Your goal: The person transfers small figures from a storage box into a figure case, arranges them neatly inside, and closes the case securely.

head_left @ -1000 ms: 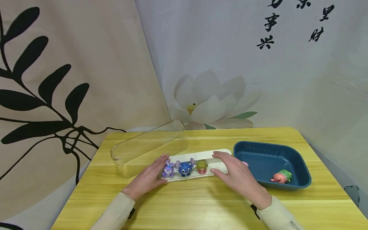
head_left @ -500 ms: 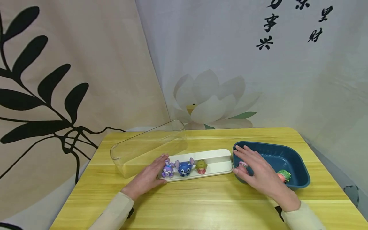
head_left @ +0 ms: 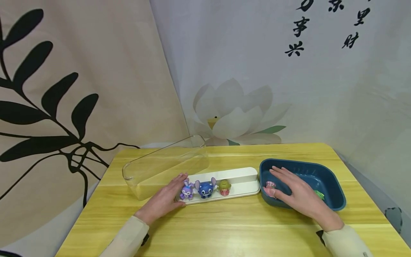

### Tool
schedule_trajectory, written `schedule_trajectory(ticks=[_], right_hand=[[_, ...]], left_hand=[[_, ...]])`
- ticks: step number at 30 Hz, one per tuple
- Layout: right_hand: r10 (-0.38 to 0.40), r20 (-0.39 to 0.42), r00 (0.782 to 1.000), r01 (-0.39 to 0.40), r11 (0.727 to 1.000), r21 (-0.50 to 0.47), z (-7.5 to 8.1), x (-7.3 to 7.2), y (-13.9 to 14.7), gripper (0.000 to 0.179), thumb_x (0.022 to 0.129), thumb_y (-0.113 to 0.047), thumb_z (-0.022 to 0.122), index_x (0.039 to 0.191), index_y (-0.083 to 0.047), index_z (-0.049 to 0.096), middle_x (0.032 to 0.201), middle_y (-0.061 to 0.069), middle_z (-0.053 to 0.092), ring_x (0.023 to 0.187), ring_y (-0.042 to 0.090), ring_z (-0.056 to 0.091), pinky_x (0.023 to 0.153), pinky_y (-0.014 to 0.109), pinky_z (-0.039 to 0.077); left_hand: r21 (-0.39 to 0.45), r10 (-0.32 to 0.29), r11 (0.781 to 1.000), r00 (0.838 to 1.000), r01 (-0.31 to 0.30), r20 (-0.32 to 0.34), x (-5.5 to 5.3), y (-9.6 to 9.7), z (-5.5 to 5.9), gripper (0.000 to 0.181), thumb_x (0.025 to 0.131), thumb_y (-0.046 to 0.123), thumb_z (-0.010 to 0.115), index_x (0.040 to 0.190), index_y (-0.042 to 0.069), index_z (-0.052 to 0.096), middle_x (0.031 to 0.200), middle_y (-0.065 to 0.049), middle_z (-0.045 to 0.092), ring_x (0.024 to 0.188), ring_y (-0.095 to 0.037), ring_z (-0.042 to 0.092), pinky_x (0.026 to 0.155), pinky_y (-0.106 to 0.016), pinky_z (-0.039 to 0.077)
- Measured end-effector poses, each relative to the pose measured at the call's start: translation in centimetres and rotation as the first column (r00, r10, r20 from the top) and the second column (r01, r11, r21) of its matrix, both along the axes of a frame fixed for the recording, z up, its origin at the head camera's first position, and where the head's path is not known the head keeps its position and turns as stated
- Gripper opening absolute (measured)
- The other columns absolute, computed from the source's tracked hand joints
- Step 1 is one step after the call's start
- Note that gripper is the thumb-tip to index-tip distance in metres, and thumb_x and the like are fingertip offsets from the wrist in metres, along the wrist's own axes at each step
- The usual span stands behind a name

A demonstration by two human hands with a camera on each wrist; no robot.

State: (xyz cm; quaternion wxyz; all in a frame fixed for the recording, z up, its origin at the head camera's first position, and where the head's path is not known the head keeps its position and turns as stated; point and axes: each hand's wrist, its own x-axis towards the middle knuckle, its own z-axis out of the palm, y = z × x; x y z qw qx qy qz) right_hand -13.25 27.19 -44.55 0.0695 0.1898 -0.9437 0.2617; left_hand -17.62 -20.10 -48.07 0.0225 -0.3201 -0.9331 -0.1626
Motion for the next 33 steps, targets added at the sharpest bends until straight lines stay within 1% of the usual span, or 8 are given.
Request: schedule_trajectory(ticks=[7,11,15,20,23,26,30,33], right_hand=[[0.009,0.043,0.999,-0.009,1.000,0.006,-1.0,-1.3,0.8,0.066,0.097,-0.042,0.072,0.150,-0.007,0.054,0.156,0.020,0.048,0.141,0.050,0.043,0.106,0.073,0.043],[0.007,0.098,0.995,-0.006,1.000,-0.003,-1.2,-1.9,0.9,0.068,0.096,-0.047,0.073,0.149,-0.008,0.056,0.155,0.019,0.050,0.139,0.049,0.046,0.107,0.071,0.043],[0.029,0.141,0.990,-0.028,1.000,-0.011,-1.4,-2.5,0.8,0.067,0.095,-0.050,0.073,0.146,-0.009,0.060,0.150,0.017,0.056,0.137,0.045,0.050,0.107,0.066,0.047],[0.057,0.159,0.986,-0.060,0.998,0.015,-1.7,-3.2,0.5,0.063,0.094,-0.052,0.073,0.139,-0.009,0.065,0.142,0.013,0.063,0.133,0.039,0.056,0.106,0.061,0.050],[0.075,0.158,0.984,-0.081,0.996,0.030,-1.8,-3.5,0.4,0.055,0.094,-0.045,0.076,0.135,-0.008,0.068,0.135,0.009,0.067,0.128,0.035,0.060,0.105,0.058,0.052],[0.089,0.178,0.980,-0.094,0.995,0.020,-1.8,-3.7,0.4,0.047,0.094,-0.037,0.078,0.131,-0.009,0.071,0.125,0.002,0.071,0.115,0.023,0.066,0.099,0.051,0.057],[0.080,0.199,0.977,-0.083,0.996,0.009,-1.8,-4.0,0.6,0.045,0.096,-0.043,0.074,0.127,-0.010,0.073,0.111,-0.008,0.071,0.099,0.011,0.064,0.090,0.042,0.060],[0.047,0.216,0.975,-0.051,0.999,0.013,-1.8,-4.1,0.9,0.047,0.097,-0.047,0.071,0.126,-0.010,0.074,0.106,-0.010,0.070,0.095,0.012,0.063,0.088,0.041,0.059]], left_hand=[[0.002,0.002,1.000,1.000,-0.002,0.005,0.0,0.0,0.0,0.091,0.087,0.027,0.086,0.159,0.003,0.037,0.167,-0.016,0.032,0.152,-0.034,0.032,0.114,-0.050,0.043],[0.001,0.004,1.000,1.000,-0.004,0.001,0.0,0.0,0.0,0.091,0.086,0.027,0.086,0.159,0.003,0.037,0.167,-0.015,0.032,0.152,-0.034,0.032,0.115,-0.050,0.042],[0.002,0.005,1.000,1.000,-0.005,0.001,0.0,0.0,0.0,0.091,0.086,0.026,0.086,0.159,0.003,0.037,0.166,-0.015,0.033,0.152,-0.034,0.033,0.115,-0.051,0.042],[-0.001,0.005,1.000,1.000,-0.005,0.011,0.1,0.0,0.1,0.091,0.087,0.027,0.085,0.160,0.003,0.036,0.167,-0.015,0.031,0.152,-0.034,0.032,0.115,-0.051,0.041],[0.001,0.006,1.000,1.000,-0.006,0.016,0.1,0.0,0.0,0.090,0.088,0.027,0.085,0.160,0.004,0.036,0.167,-0.015,0.031,0.153,-0.033,0.031,0.116,-0.051,0.041],[0.002,0.005,1.000,1.000,-0.005,0.016,0.0,0.0,0.0,0.090,0.088,0.027,0.085,0.160,0.004,0.036,0.167,-0.015,0.031,0.153,-0.033,0.031,0.116,-0.050,0.041],[0.001,-0.001,1.000,1.000,0.001,0.009,0.0,0.0,0.0,0.089,0.088,0.027,0.085,0.159,0.003,0.037,0.167,-0.015,0.032,0.153,-0.033,0.031,0.115,-0.050,0.042],[0.003,-0.004,1.000,1.000,0.004,0.006,0.1,0.0,0.0,0.089,0.088,0.026,0.085,0.159,0.002,0.037,0.167,-0.016,0.032,0.153,-0.033,0.031,0.115,-0.051,0.042]])
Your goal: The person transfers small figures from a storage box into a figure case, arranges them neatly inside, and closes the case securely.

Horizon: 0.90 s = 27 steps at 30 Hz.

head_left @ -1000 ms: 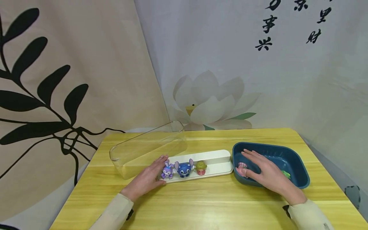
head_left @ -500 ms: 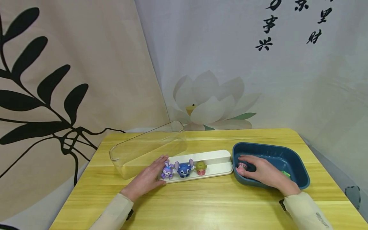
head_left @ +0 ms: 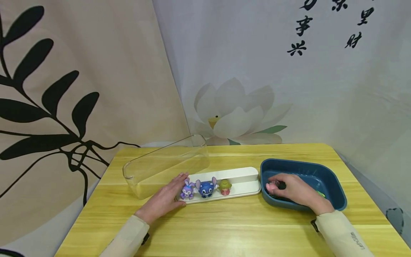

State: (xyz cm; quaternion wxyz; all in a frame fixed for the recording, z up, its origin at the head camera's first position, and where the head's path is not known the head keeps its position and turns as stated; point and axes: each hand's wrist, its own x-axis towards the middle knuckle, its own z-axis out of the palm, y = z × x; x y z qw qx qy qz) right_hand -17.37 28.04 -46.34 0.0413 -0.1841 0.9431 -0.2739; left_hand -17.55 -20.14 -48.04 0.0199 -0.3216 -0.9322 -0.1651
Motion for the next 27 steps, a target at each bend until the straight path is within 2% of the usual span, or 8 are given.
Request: schedule_trajectory(ticks=[6,9,13,15,20,23,27], right_hand=[[-0.046,0.024,0.999,0.046,0.999,0.005,0.1,0.0,0.6,0.045,0.098,-0.038,0.073,0.127,-0.003,0.072,0.109,-0.001,0.072,0.096,0.018,0.063,0.091,0.050,0.059],[-0.045,-0.033,0.998,0.046,0.999,0.021,0.0,0.1,0.6,0.045,0.098,-0.037,0.073,0.126,-0.002,0.071,0.111,0.002,0.072,0.099,0.022,0.065,0.092,0.052,0.059],[-0.027,-0.129,0.991,0.031,0.999,0.035,0.0,0.5,0.7,0.049,0.096,-0.038,0.076,0.130,-0.003,0.070,0.124,0.011,0.070,0.115,0.034,0.066,0.098,0.058,0.056],[-0.012,-0.152,0.988,0.017,0.999,0.031,0.0,0.7,0.8,0.049,0.094,-0.035,0.078,0.132,-0.005,0.069,0.130,0.011,0.069,0.121,0.036,0.064,0.100,0.060,0.054],[0.038,-0.127,0.991,-0.035,0.999,0.024,0.2,1.1,1.1,0.046,0.094,-0.028,0.078,0.135,-0.010,0.069,0.132,0.006,0.070,0.123,0.033,0.064,0.101,0.059,0.055],[0.064,-0.099,0.993,-0.060,0.997,0.038,0.3,1.0,1.1,0.047,0.095,-0.027,0.078,0.137,-0.009,0.068,0.134,0.006,0.069,0.125,0.033,0.064,0.101,0.057,0.055],[0.071,-0.069,0.995,-0.067,0.996,0.056,0.4,0.8,1.0,0.053,0.095,-0.032,0.077,0.140,-0.008,0.065,0.134,0.009,0.069,0.121,0.031,0.066,0.098,0.054,0.057]], left_hand=[[-0.002,-0.002,1.000,1.000,0.002,-0.005,0.0,0.0,0.0,0.089,0.088,0.026,0.085,0.159,0.002,0.037,0.166,-0.016,0.032,0.152,-0.034,0.031,0.115,-0.051,0.041],[-0.002,0.001,1.000,1.000,-0.001,-0.007,-0.1,0.0,0.0,0.090,0.087,0.026,0.085,0.159,0.002,0.037,0.166,-0.016,0.033,0.152,-0.033,0.031,0.116,-0.051,0.041],[-0.003,0.002,1.000,1.000,-0.002,-0.007,-0.1,0.0,0.0,0.090,0.087,0.026,0.086,0.159,0.002,0.037,0.166,-0.016,0.033,0.152,-0.033,0.032,0.116,-0.050,0.041],[-0.006,0.003,1.000,1.000,-0.003,-0.006,-0.1,0.0,0.0,0.090,0.087,0.027,0.086,0.159,0.002,0.037,0.166,-0.016,0.033,0.152,-0.033,0.032,0.116,-0.050,0.040],[-0.009,0.003,1.000,1.000,-0.003,-0.006,-0.1,0.0,0.0,0.090,0.087,0.027,0.085,0.159,0.002,0.037,0.166,-0.016,0.033,0.152,-0.033,0.031,0.117,-0.049,0.040],[-0.005,0.001,1.000,1.000,-0.001,-0.005,0.0,0.0,0.0,0.089,0.087,0.026,0.085,0.159,0.002,0.038,0.166,-0.016,0.033,0.152,-0.033,0.032,0.116,-0.050,0.041],[-0.001,-0.001,1.000,1.000,0.001,-0.006,0.0,0.0,0.1,0.089,0.088,0.026,0.085,0.159,0.002,0.038,0.166,-0.016,0.033,0.152,-0.034,0.032,0.116,-0.050,0.041]])
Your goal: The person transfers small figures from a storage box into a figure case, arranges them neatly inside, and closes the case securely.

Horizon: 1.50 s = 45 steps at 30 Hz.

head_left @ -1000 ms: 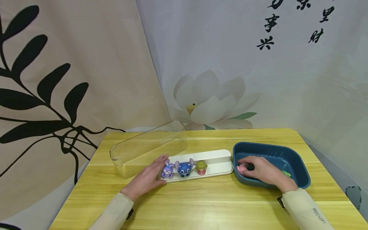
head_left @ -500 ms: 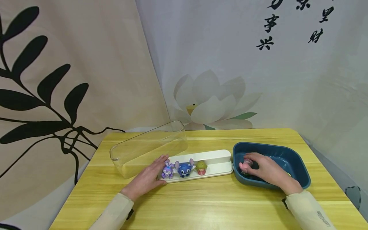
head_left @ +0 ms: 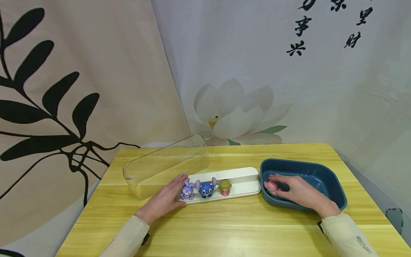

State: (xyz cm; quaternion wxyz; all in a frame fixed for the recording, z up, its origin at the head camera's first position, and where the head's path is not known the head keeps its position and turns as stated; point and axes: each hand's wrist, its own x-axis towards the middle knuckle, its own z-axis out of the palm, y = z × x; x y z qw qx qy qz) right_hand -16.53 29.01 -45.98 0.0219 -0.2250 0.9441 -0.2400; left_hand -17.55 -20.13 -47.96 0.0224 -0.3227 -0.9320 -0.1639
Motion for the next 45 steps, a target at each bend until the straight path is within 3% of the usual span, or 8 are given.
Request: schedule_trajectory(ticks=[5,10,15,25,32,40,45], right_hand=[[-0.028,0.022,0.999,0.027,0.999,0.030,0.0,-0.4,-0.2,0.065,0.091,-0.044,0.079,0.142,-0.008,0.063,0.129,0.011,0.070,0.099,0.019,0.065,0.086,0.045,0.059],[-0.058,0.018,0.998,0.057,0.998,0.025,0.0,-0.6,-0.6,0.065,0.090,-0.048,0.079,0.139,-0.008,0.065,0.125,0.009,0.072,0.098,0.018,0.066,0.087,0.046,0.059],[-0.058,-0.018,0.998,0.058,0.998,0.026,-0.2,-1.0,-1.3,0.058,0.089,-0.039,0.082,0.135,-0.006,0.067,0.121,0.008,0.073,0.104,0.024,0.069,0.090,0.051,0.060],[-0.036,-0.075,0.997,0.042,0.997,0.068,-0.4,-1.6,-2.4,0.051,0.087,-0.028,0.086,0.130,-0.005,0.069,0.110,0.002,0.072,0.090,0.016,0.065,0.080,0.044,0.061],[-0.043,-0.093,0.995,0.051,0.995,0.091,-0.7,-1.9,-2.7,0.052,0.086,-0.024,0.087,0.129,-0.002,0.069,0.109,0.005,0.073,0.089,0.018,0.065,0.080,0.046,0.061],[-0.030,-0.155,0.988,0.046,0.994,0.102,-1.2,-2.3,-3.0,0.035,0.087,-0.014,0.085,0.116,-0.002,0.071,0.093,-0.001,0.068,0.078,0.014,0.058,0.072,0.040,0.058],[-0.035,-0.169,0.985,0.052,0.994,0.098,-1.2,-2.3,-3.0,0.027,0.090,-0.010,0.079,0.114,-0.002,0.071,0.092,-0.001,0.067,0.078,0.015,0.057,0.072,0.040,0.058]], left_hand=[[0.001,-0.002,1.000,1.000,0.002,0.000,-0.1,0.1,0.0,0.088,0.088,0.026,0.085,0.159,0.002,0.038,0.166,-0.016,0.033,0.153,-0.033,0.031,0.116,-0.049,0.041],[0.000,-0.002,1.000,1.000,0.002,-0.001,-0.1,0.0,0.1,0.089,0.087,0.025,0.085,0.158,0.001,0.038,0.166,-0.016,0.033,0.152,-0.033,0.032,0.117,-0.049,0.040],[0.003,0.000,1.000,1.000,0.000,-0.003,-0.1,0.0,0.0,0.089,0.087,0.025,0.086,0.158,0.002,0.038,0.166,-0.016,0.033,0.152,-0.034,0.032,0.116,-0.050,0.041],[0.008,0.004,1.000,1.000,-0.004,-0.004,-0.1,-0.1,-0.2,0.091,0.087,0.026,0.086,0.160,0.003,0.037,0.167,-0.015,0.032,0.152,-0.033,0.031,0.115,-0.052,0.042],[0.003,0.007,1.000,1.000,-0.007,0.006,0.0,-0.1,-0.1,0.090,0.087,0.026,0.086,0.159,0.002,0.038,0.167,-0.015,0.032,0.153,-0.033,0.031,0.116,-0.050,0.041],[0.006,0.020,1.000,1.000,-0.020,0.016,0.1,0.1,0.0,0.091,0.085,0.024,0.087,0.158,0.002,0.038,0.167,-0.015,0.032,0.152,-0.033,0.032,0.116,-0.050,0.040],[0.005,0.017,1.000,1.000,-0.017,0.009,0.1,0.2,0.0,0.091,0.085,0.024,0.087,0.158,0.002,0.039,0.167,-0.015,0.032,0.152,-0.033,0.032,0.116,-0.050,0.041]])
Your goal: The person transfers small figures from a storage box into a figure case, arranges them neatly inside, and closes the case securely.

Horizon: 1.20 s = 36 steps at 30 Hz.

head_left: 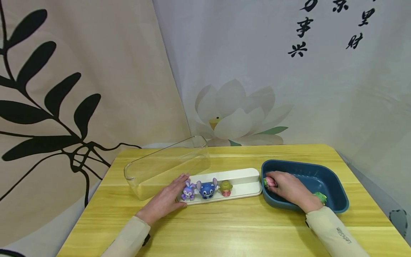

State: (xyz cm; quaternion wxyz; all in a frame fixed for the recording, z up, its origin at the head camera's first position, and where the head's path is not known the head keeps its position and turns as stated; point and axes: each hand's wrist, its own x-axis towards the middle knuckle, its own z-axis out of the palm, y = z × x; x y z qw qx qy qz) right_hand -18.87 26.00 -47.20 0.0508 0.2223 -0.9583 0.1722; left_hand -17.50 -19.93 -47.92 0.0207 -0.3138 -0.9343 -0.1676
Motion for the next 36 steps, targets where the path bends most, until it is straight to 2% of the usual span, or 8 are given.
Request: schedule_trajectory(ticks=[6,13,19,25,31,36], right_hand=[[-0.035,-0.005,0.999,0.034,0.999,-0.029,0.5,0.3,0.4,0.035,0.091,-0.013,0.079,0.121,0.002,0.071,0.104,0.008,0.073,0.086,0.020,0.065,0.079,0.046,0.060],[-0.075,0.010,0.997,0.075,0.993,-0.087,1.4,0.9,0.9,0.041,0.092,-0.017,0.080,0.127,0.002,0.068,0.109,0.011,0.072,0.089,0.023,0.064,0.083,0.049,0.060],[-0.093,0.017,0.996,0.094,0.986,-0.140,2.3,1.5,1.4,0.042,0.092,-0.018,0.080,0.127,0.000,0.068,0.103,0.004,0.071,0.083,0.017,0.060,0.075,0.038,0.057],[-0.090,0.043,0.995,0.097,0.975,-0.201,3.4,2.3,1.6,0.043,0.096,-0.020,0.077,0.132,-0.001,0.064,0.099,0.000,0.067,0.078,0.014,0.054,0.063,0.025,0.048],[-0.086,0.042,0.995,0.093,0.967,-0.238,4.0,3.0,1.2,0.047,0.099,-0.020,0.073,0.140,0.000,0.059,0.113,0.008,0.070,0.087,0.017,0.059,0.069,0.027,0.053],[-0.095,0.059,0.994,0.109,0.948,-0.298,4.3,3.5,0.8,0.051,0.101,-0.028,0.071,0.142,-0.002,0.058,0.122,0.013,0.071,0.098,0.023,0.064,0.075,0.030,0.056]], left_hand=[[0.009,-0.005,1.000,1.000,0.005,-0.006,0.0,-0.1,0.0,0.091,0.086,0.024,0.087,0.159,0.002,0.038,0.166,-0.016,0.032,0.152,-0.033,0.032,0.116,-0.051,0.041],[0.010,-0.004,1.000,1.000,0.004,-0.006,0.0,-0.2,-0.1,0.091,0.086,0.024,0.087,0.159,0.002,0.037,0.167,-0.015,0.032,0.152,-0.033,0.032,0.116,-0.051,0.041],[0.010,-0.002,1.000,1.000,0.002,-0.002,0.1,-0.1,-0.1,0.091,0.085,0.024,0.087,0.159,0.002,0.038,0.167,-0.015,0.032,0.152,-0.033,0.032,0.115,-0.052,0.042],[0.003,-0.007,1.000,1.000,0.007,-0.008,0.0,-0.2,-0.1,0.090,0.086,0.025,0.086,0.158,0.002,0.038,0.167,-0.015,0.031,0.153,-0.033,0.031,0.115,-0.050,0.042],[0.006,-0.012,1.000,1.000,0.012,-0.005,-0.1,-0.2,-0.2,0.090,0.086,0.025,0.086,0.158,0.002,0.038,0.167,-0.015,0.032,0.153,-0.033,0.031,0.115,-0.051,0.041],[0.005,-0.022,1.000,1.000,0.022,-0.012,-0.1,-0.3,-0.3,0.089,0.087,0.025,0.086,0.159,0.002,0.038,0.167,-0.015,0.032,0.153,-0.034,0.031,0.116,-0.050,0.041]])
